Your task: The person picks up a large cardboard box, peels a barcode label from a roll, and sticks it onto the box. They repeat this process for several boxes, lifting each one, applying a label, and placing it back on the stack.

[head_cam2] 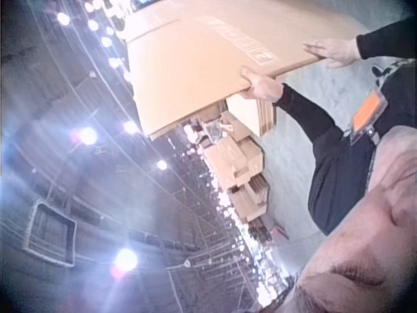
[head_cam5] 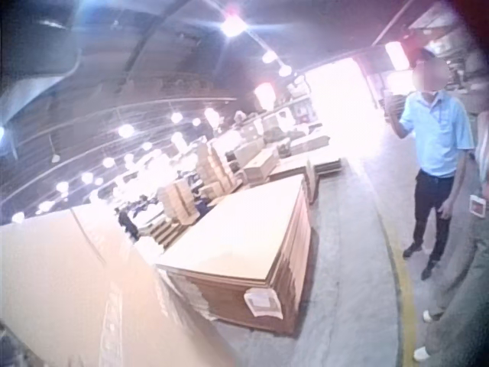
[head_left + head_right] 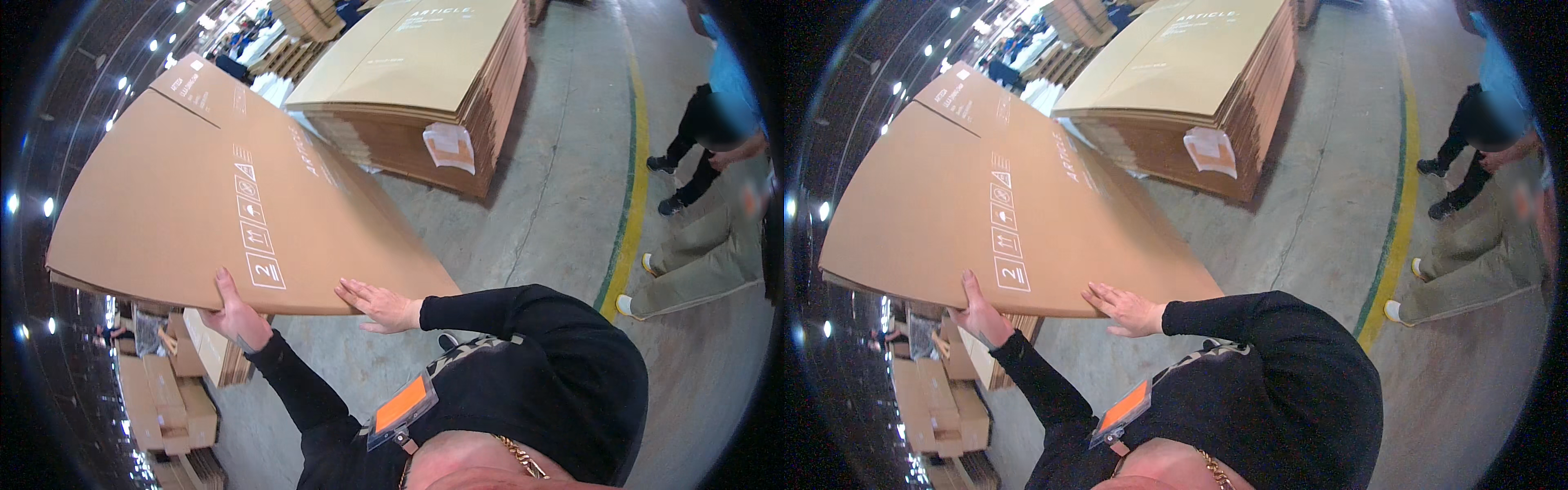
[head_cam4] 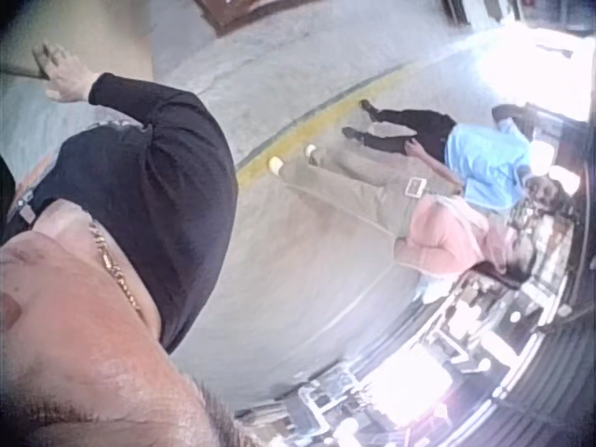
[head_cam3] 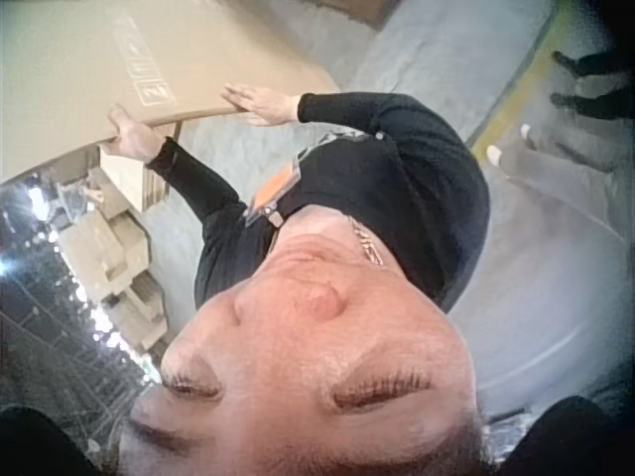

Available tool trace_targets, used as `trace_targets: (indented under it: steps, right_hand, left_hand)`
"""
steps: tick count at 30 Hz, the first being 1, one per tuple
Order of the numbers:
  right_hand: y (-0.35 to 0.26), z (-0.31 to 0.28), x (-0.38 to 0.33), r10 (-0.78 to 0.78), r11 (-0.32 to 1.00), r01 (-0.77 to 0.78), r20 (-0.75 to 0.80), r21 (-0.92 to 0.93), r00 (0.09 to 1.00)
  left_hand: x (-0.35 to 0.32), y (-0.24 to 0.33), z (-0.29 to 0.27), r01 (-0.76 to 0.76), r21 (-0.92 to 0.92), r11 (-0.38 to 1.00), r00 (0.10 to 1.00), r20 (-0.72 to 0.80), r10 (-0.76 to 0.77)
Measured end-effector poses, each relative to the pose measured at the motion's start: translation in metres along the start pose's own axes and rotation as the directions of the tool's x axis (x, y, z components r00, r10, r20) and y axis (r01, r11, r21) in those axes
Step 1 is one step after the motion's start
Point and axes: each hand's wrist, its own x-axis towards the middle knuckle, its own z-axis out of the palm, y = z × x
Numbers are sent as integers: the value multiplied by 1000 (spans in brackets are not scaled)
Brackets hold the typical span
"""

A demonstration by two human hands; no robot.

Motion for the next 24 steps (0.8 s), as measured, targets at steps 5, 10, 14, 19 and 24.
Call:
trace_targets:
  steps: [5,10,14,19,24]
  right_hand:
    - [0,20,-42,49,990,-64,118,129,992]
    - [6,30,-67,168,953,-239,334,184,927]
    - [8,41,-76,202,929,-301,388,215,899]
    - [12,53,-80,244,865,-368,355,342,902]
    - [32,77,-93,483,597,-625,397,503,780]
  left_hand:
    - [14,-19,-27,6,49,999,1000,5,-7]
    - [21,-26,-37,31,26,999,1000,-4,-31]
    - [23,-30,-36,95,-2,995,994,-47,-95]
    - [22,-25,-36,61,45,997,998,18,-62]
    - [43,-7,-51,-66,55,996,996,68,62]
